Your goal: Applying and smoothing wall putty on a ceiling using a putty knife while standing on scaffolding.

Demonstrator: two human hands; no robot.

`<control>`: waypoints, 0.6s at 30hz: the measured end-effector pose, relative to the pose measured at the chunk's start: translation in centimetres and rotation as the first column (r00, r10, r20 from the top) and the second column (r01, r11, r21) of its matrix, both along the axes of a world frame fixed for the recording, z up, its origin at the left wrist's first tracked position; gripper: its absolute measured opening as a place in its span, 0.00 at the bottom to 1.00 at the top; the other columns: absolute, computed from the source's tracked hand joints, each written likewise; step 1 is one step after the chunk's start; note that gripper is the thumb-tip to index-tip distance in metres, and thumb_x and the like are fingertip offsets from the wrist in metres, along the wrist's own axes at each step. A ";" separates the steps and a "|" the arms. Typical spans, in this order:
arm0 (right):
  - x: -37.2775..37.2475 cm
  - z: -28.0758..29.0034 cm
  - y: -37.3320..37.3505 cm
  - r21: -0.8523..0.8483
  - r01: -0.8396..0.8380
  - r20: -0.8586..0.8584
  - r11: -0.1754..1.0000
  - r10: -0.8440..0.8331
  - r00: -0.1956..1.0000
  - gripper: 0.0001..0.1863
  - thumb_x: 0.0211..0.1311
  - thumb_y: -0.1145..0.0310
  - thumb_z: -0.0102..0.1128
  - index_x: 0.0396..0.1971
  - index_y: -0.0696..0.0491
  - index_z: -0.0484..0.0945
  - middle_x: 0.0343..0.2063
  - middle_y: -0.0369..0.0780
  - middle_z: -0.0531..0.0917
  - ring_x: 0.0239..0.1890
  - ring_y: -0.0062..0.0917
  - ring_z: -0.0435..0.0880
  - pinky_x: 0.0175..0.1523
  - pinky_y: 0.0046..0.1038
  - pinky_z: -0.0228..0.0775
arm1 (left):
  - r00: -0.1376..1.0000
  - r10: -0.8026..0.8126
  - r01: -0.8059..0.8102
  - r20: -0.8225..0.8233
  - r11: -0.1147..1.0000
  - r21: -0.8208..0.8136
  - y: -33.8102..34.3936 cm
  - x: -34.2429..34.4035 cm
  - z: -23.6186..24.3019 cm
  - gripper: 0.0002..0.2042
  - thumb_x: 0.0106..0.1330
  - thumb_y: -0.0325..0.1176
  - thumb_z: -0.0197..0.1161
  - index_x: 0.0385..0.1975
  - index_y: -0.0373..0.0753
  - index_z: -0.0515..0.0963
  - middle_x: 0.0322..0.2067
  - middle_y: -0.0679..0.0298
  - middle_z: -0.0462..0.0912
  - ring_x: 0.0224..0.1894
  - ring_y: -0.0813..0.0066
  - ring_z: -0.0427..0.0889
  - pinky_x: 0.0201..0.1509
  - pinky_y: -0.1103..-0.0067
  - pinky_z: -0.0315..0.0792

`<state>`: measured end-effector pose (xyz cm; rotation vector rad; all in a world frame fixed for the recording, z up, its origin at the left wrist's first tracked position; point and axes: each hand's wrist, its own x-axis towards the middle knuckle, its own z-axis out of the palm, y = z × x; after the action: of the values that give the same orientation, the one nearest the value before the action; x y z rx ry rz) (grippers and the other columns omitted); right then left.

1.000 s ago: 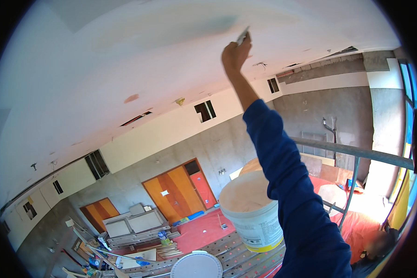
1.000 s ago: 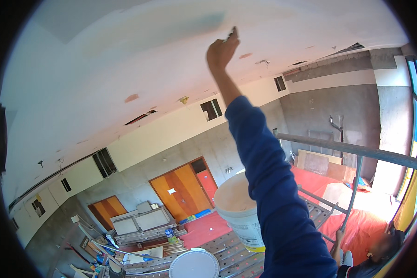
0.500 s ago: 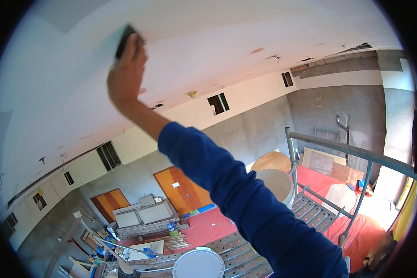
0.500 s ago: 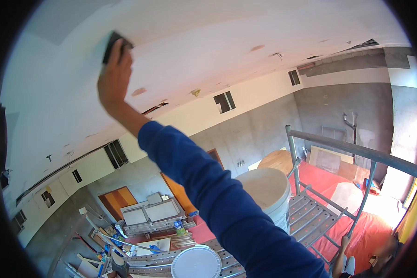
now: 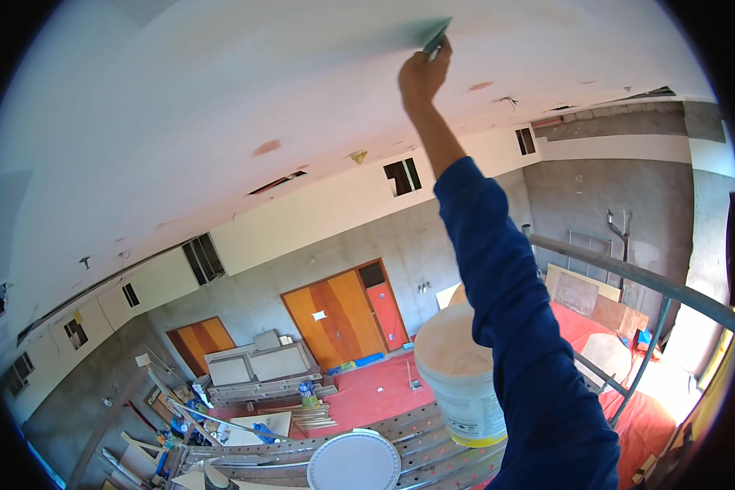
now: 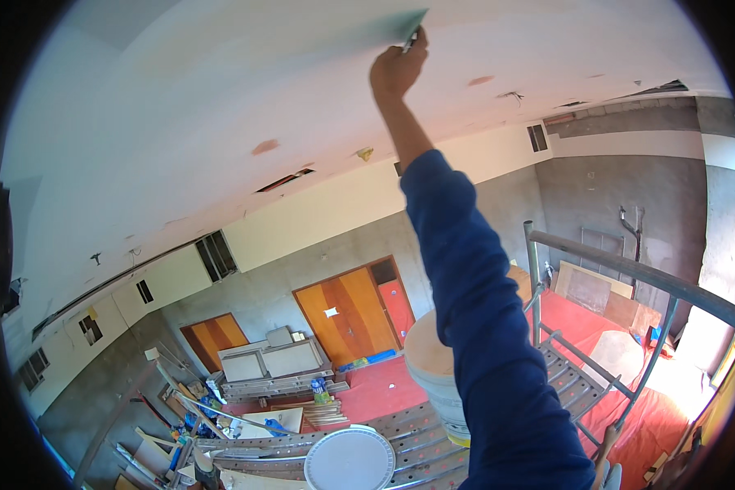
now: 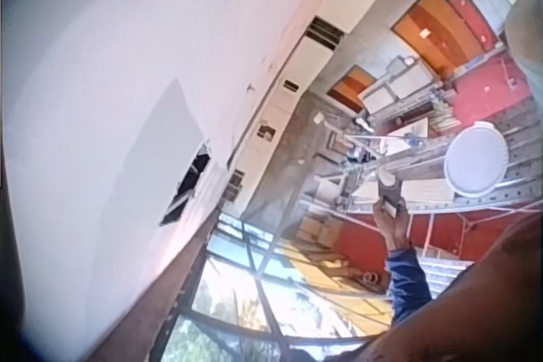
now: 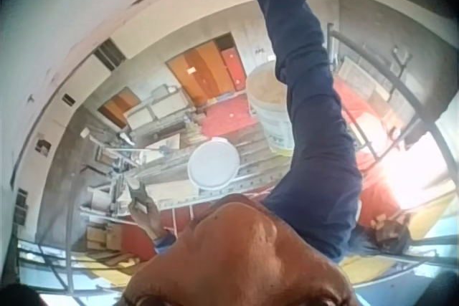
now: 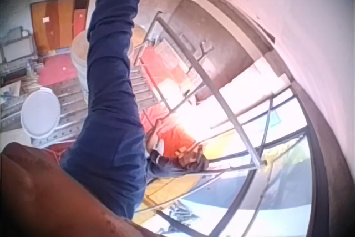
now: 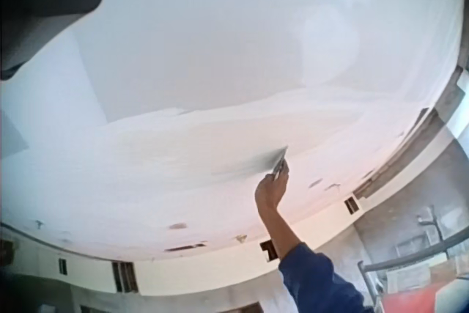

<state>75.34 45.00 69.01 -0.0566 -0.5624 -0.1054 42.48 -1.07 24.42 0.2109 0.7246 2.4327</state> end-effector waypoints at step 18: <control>-26.6 -21.0 -22.5 -0.248 -0.861 0.723 0.444 0.677 0.141 0.24 0.59 0.76 0.49 0.57 0.55 0.63 0.39 0.34 0.75 0.36 0.15 0.70 0.41 0.19 0.66 | 0.951 -0.101 0.143 -0.291 0.982 0.127 -1.2 -2.3 2.3 0.15 0.60 0.38 0.51 0.43 0.37 0.72 0.38 0.62 0.80 0.40 0.70 0.80 0.43 0.74 0.74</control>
<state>48.73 22.49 48.00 0.5761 -1.3823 0.9423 40.20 -2.25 26.70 0.6551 0.6319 2.3623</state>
